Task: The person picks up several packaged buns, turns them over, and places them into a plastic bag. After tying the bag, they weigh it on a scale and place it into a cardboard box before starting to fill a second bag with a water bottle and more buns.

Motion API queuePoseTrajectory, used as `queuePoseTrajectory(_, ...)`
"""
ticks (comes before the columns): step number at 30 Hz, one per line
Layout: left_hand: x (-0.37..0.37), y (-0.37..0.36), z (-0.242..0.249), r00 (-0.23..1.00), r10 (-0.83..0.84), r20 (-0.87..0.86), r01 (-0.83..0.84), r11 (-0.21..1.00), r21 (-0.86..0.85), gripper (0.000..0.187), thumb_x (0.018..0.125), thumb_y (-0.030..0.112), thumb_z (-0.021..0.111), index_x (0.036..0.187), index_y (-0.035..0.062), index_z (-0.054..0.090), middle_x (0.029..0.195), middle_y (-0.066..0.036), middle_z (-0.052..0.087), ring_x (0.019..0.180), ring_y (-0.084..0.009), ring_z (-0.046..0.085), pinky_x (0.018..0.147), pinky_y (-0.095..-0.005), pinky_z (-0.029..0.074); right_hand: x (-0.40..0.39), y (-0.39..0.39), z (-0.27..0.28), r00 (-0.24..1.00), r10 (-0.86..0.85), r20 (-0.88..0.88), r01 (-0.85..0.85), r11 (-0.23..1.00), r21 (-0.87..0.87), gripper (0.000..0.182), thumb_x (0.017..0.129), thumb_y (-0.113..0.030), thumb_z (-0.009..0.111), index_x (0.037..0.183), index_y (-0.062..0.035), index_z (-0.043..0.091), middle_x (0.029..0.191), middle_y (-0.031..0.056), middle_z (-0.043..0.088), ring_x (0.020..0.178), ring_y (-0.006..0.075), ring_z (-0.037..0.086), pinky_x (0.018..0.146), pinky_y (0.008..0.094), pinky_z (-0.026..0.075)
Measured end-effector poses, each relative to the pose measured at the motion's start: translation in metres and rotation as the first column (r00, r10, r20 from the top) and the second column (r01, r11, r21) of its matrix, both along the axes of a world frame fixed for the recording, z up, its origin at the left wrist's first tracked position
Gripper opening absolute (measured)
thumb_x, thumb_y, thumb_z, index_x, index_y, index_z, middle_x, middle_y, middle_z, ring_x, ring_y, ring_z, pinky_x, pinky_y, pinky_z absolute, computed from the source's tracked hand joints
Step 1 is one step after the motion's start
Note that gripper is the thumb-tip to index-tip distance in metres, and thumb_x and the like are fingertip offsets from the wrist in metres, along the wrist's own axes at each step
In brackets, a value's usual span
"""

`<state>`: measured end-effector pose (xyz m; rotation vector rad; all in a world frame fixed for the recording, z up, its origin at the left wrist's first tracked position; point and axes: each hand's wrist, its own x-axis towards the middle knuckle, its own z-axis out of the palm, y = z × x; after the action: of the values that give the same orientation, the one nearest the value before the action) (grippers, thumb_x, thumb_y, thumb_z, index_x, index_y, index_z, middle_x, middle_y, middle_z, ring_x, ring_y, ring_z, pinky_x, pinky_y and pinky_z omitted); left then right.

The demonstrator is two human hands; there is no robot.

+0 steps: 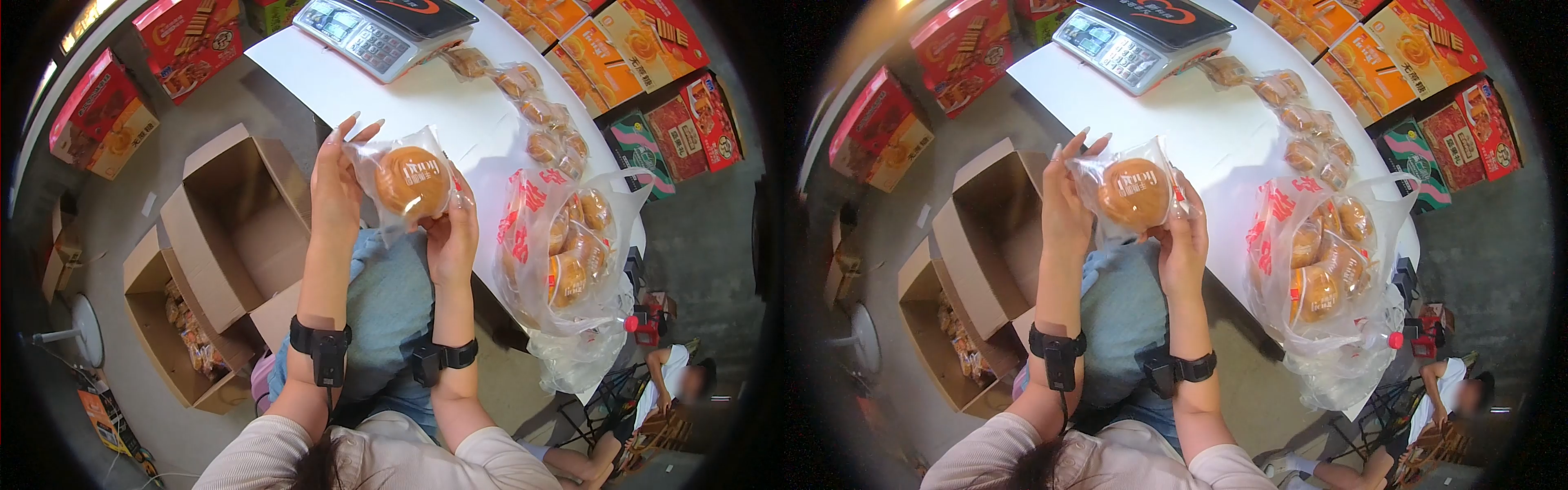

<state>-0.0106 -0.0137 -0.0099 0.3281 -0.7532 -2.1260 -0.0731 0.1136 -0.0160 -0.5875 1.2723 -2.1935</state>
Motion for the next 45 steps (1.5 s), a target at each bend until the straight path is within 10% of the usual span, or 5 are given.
queuePoseTrajectory(9, -0.004, 0.007, -0.004, 0.979, 0.085, 0.187, -0.06, 0.989, -0.135, 0.048, 0.088, 0.039, 0.034, 0.116, 0.003, 0.049, 0.101, -0.012, 0.062, 0.078, -0.0143, 0.054, 0.079, -0.0253, 0.037, -0.006, 0.005, -0.003, 0.975, -0.149, 0.165, 0.161, 0.985, -0.063, 0.044, 0.09, -0.029, 0.036, 0.119, 0.0032, 0.043, 0.113, 0.0135, 0.052, 0.107, 0.0212, 0.05, 0.085, 0.0337, 0.045)
queuePoseTrajectory(22, 0.004, 0.013, 0.009, 0.537, -0.121, 0.835, 0.532, 0.817, -0.224, 0.062, 0.086, 0.048, 0.041, 0.081, -0.0102, 0.059, 0.071, -0.013, 0.058, 0.071, -0.0172, 0.053, 0.071, -0.026, 0.041, -0.009, 0.011, -0.004, 0.958, -0.08, 0.277, 0.09, 0.996, -0.024, 0.047, 0.09, -0.037, 0.037, 0.105, 0.0049, 0.053, 0.097, 0.0147, 0.059, 0.088, 0.0196, 0.059, 0.077, 0.0299, 0.048)
queuePoseTrajectory(29, 0.008, 0.015, 0.011, 0.656, -0.294, 0.695, 0.531, 0.835, -0.148, 0.054, 0.086, 0.043, 0.046, 0.076, -0.0081, 0.061, 0.07, -0.009, 0.057, 0.07, -0.0128, 0.051, 0.067, -0.0228, 0.04, -0.017, 0.013, -0.013, 0.909, -0.022, 0.417, 0.048, 0.997, -0.052, 0.045, 0.09, -0.038, 0.038, 0.102, 0.0025, 0.053, 0.095, 0.013, 0.059, 0.087, 0.0199, 0.059, 0.076, 0.0305, 0.049)
queuePoseTrajectory(38, -0.005, 0.018, -0.006, 0.952, -0.01, 0.307, 0.066, 0.983, -0.173, 0.047, 0.089, 0.036, 0.041, 0.089, -0.0079, 0.059, 0.086, -0.006, 0.058, 0.079, -0.0105, 0.05, 0.073, -0.0246, 0.039, -0.005, 0.004, 0.009, 0.848, -0.186, 0.497, 0.254, 0.964, -0.072, 0.054, 0.088, -0.048, 0.031, 0.112, -0.0021, 0.045, 0.091, 0.0094, 0.059, 0.082, 0.0176, 0.058, 0.067, 0.0277, 0.047)
queuePoseTrajectory(45, -0.001, 0.015, -0.003, 0.876, 0.354, 0.326, -0.245, 0.911, -0.332, 0.045, 0.09, 0.035, 0.038, 0.084, -0.0054, 0.057, 0.079, -0.002, 0.055, 0.075, -0.0089, 0.046, 0.067, -0.0226, 0.037, -0.006, 0.007, 0.004, 0.966, 0.256, -0.026, -0.24, 0.933, 0.267, 0.062, 0.084, -0.054, 0.031, 0.116, -0.0025, 0.043, 0.089, 0.0136, 0.06, 0.072, 0.0194, 0.058, 0.061, 0.0277, 0.044)
